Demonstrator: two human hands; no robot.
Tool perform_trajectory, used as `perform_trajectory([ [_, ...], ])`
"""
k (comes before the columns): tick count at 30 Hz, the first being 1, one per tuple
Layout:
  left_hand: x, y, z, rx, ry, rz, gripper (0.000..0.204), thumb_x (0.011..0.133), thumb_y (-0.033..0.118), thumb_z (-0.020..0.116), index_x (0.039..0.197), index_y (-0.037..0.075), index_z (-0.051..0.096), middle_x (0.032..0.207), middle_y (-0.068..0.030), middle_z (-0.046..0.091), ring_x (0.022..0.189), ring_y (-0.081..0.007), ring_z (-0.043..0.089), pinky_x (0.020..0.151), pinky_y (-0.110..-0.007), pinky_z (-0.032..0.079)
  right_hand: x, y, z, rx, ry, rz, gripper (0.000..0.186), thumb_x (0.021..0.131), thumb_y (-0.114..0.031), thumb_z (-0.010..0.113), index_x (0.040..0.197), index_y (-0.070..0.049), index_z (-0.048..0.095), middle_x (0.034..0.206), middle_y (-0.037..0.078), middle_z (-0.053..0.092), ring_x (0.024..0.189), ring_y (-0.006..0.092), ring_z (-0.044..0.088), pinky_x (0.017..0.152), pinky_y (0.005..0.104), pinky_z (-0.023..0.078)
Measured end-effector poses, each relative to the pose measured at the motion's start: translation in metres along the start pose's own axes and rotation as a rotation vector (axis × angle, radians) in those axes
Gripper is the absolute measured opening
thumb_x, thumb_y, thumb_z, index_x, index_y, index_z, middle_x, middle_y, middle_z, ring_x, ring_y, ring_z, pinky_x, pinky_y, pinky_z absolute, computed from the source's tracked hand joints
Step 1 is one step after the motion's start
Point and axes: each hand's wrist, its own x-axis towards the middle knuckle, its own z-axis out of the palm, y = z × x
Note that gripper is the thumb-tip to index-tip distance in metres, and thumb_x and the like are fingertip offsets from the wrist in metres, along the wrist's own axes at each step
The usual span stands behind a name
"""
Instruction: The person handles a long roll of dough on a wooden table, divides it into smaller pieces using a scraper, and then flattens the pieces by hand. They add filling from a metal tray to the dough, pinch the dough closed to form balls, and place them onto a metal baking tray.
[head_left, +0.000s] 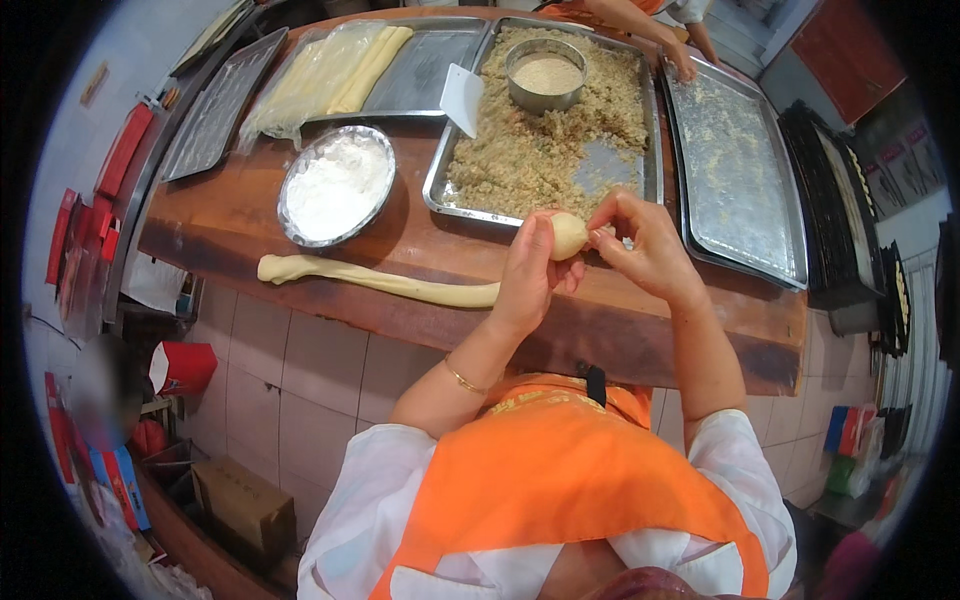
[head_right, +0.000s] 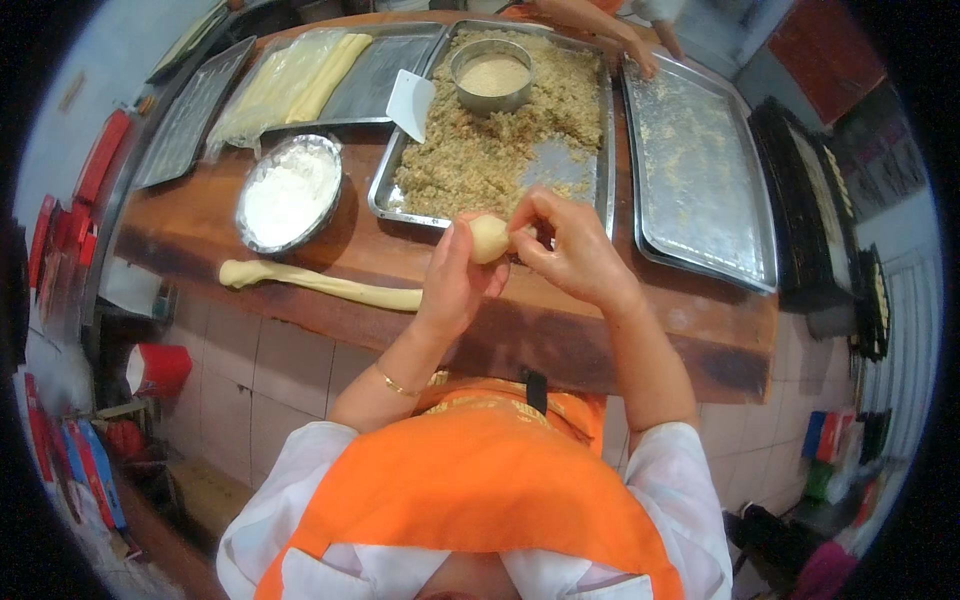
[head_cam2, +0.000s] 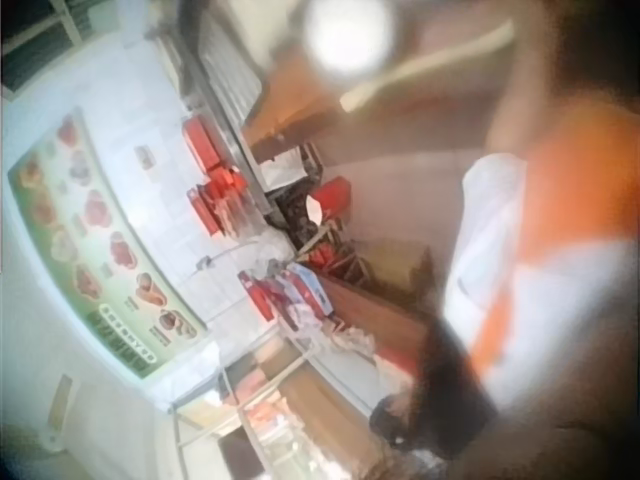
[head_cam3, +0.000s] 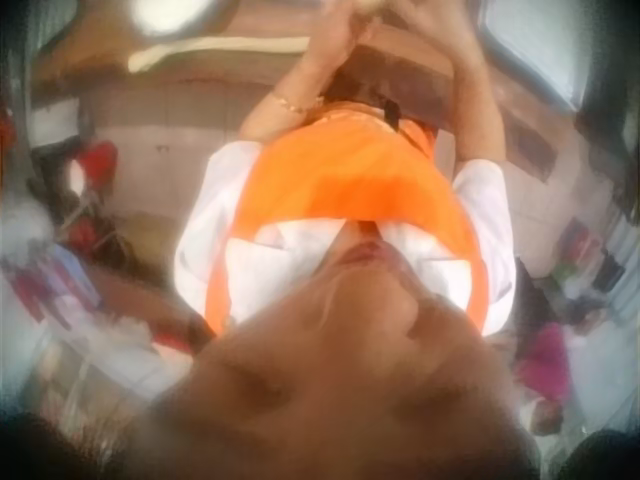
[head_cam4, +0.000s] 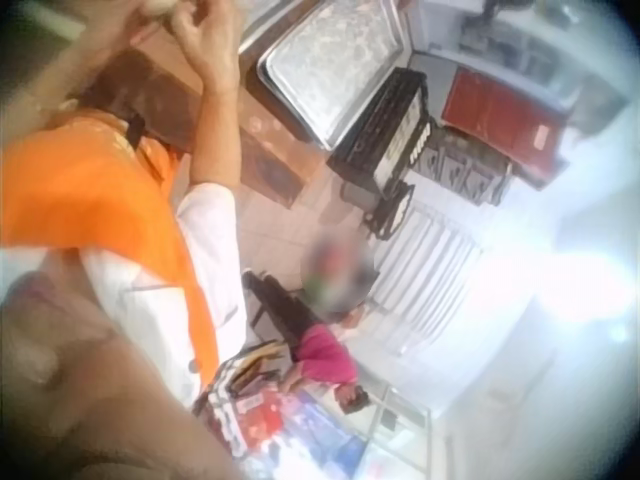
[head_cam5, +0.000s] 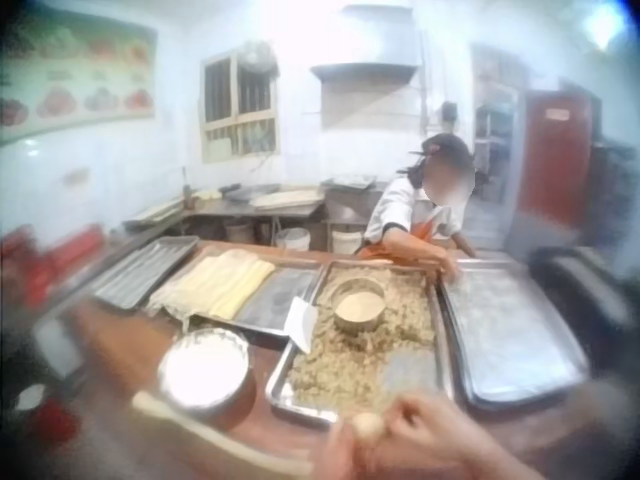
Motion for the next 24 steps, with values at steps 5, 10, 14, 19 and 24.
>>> perform_trajectory([
  [5,0.006,0.011,0.007,-0.222,0.183,-0.046,0.033,0.109,0.031,0.041,0.13,0.007,0.046,0.11,-0.0106,0.063,0.087,-0.0179,0.064,0.073,-0.031,0.054,0.015,0.0,0.008,-0.109,-0.097,-0.044,0.008,0.085,-0.003,0.065,0.089,0.0,0.06,0.08,0.005,0.061,0.069,0.0096,0.057,0.063,0.0266,0.047],
  [10,0.016,-0.011,-0.007,-0.003,0.249,0.108,0.031,0.106,0.031,0.05,0.126,0.008,0.049,0.108,-0.0072,0.062,0.09,-0.0175,0.063,0.071,-0.036,0.055,0.021,0.019,0.013,-0.284,-0.07,-0.174,0.008,0.083,-0.003,0.065,0.086,-0.001,0.057,0.076,0.006,0.058,0.069,0.0142,0.056,0.064,0.0284,0.045],
  [14,0.04,-0.049,-0.028,-0.333,0.259,0.067,0.03,0.105,0.034,0.05,0.124,0.01,0.048,0.104,-0.0055,0.061,0.087,-0.0164,0.064,0.069,-0.036,0.055,0.026,0.036,0.005,-0.257,-0.17,-0.2,0.006,0.088,0.004,0.057,0.088,-0.001,0.054,0.078,0.004,0.054,0.069,0.011,0.049,0.061,0.026,0.039],
  [19,0.016,-0.013,-0.022,0.018,0.305,0.154,0.025,0.105,0.028,0.049,0.12,0.009,0.048,0.101,-0.0042,0.058,0.088,-0.014,0.061,0.071,-0.036,0.054,0.055,0.02,0.017,-0.26,-0.278,-0.186,0.007,0.085,0.005,0.057,0.085,-0.002,0.057,0.075,0.004,0.054,0.067,0.0145,0.051,0.06,0.0291,0.042],
  [24,0.032,-0.033,-0.051,0.572,0.364,0.305,0.027,0.104,0.022,0.044,0.113,0.004,0.062,0.101,-0.0066,0.065,0.091,-0.0197,0.063,0.084,-0.034,0.052,0.056,0.025,0.023,-0.323,-0.274,-0.187,0.013,0.077,0.003,0.061,0.089,-0.001,0.059,0.075,0.012,0.059,0.068,0.0244,0.061,0.065,0.0329,0.049],
])
